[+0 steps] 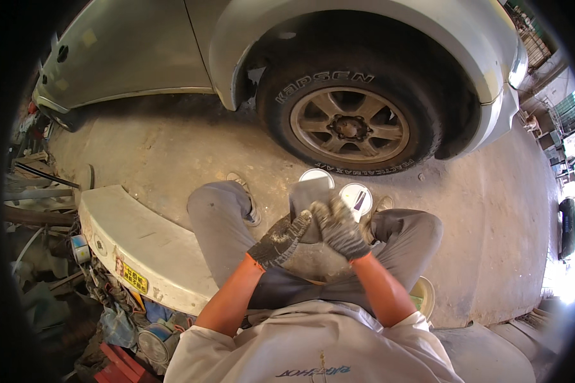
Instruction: The person applies body filler to the front wheel arch of a silver car using a putty knife. They mix the filler with a hardener on a metal plate and spread it over the damaged area.
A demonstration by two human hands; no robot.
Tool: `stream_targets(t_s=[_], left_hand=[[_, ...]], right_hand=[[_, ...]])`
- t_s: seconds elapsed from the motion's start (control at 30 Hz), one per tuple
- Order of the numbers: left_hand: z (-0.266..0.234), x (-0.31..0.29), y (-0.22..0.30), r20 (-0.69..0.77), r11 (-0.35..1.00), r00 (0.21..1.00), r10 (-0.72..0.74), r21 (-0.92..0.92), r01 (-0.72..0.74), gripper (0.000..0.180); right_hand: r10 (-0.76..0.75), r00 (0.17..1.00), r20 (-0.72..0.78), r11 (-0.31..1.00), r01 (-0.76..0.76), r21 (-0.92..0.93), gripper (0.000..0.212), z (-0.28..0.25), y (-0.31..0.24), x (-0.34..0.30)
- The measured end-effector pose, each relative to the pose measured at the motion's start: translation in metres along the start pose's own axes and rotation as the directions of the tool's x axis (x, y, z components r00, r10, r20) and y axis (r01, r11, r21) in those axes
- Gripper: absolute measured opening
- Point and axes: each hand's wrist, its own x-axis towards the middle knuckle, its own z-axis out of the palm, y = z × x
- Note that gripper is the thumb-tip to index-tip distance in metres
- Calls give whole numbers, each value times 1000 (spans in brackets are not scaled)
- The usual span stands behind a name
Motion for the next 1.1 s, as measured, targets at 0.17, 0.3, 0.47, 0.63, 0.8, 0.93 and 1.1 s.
stream_targets(t_s=[0.17, 0.3, 0.47, 0.63, 0.8, 0.93, 1.1], left_hand=[[-3, 2, 30, -5, 993, 998, 64, 104, -63, 39], [-23, 26, 44, 136, 992, 984, -119, -26, 124, 50], [-57, 69, 38, 319, 772, 947, -43, 612, -172, 48], [-76, 120, 1, 311, 527, 950, 3, 807, -266, 35], [-74, 130, -31, 298, 550, 938, -176, 820, -157, 29], [-70, 135, -36, 304, 536, 937, -170, 827, -171, 29], [-68, 143, -38, 204, 542, 975, -89, 831, -125, 26]], right_hand=[[-160, 959, -233, 987, 156, -39, 43, -1, -4, 13], [-753, 620, -222, 594, 494, -634, 32, -25, -45, 71], [-429, 800, -419, 903, 365, -228, 46, -83, -124, 233], [-569, 549, -612, 822, 401, -405, 32, -73, -159, 314], [-563, 590, -578, 826, 413, -383, 29, -39, -157, 321], [-656, 631, -415, 745, 454, -488, 29, -33, -156, 323], [-664, 484, -570, 743, 511, -432, 18, -35, -149, 326]])
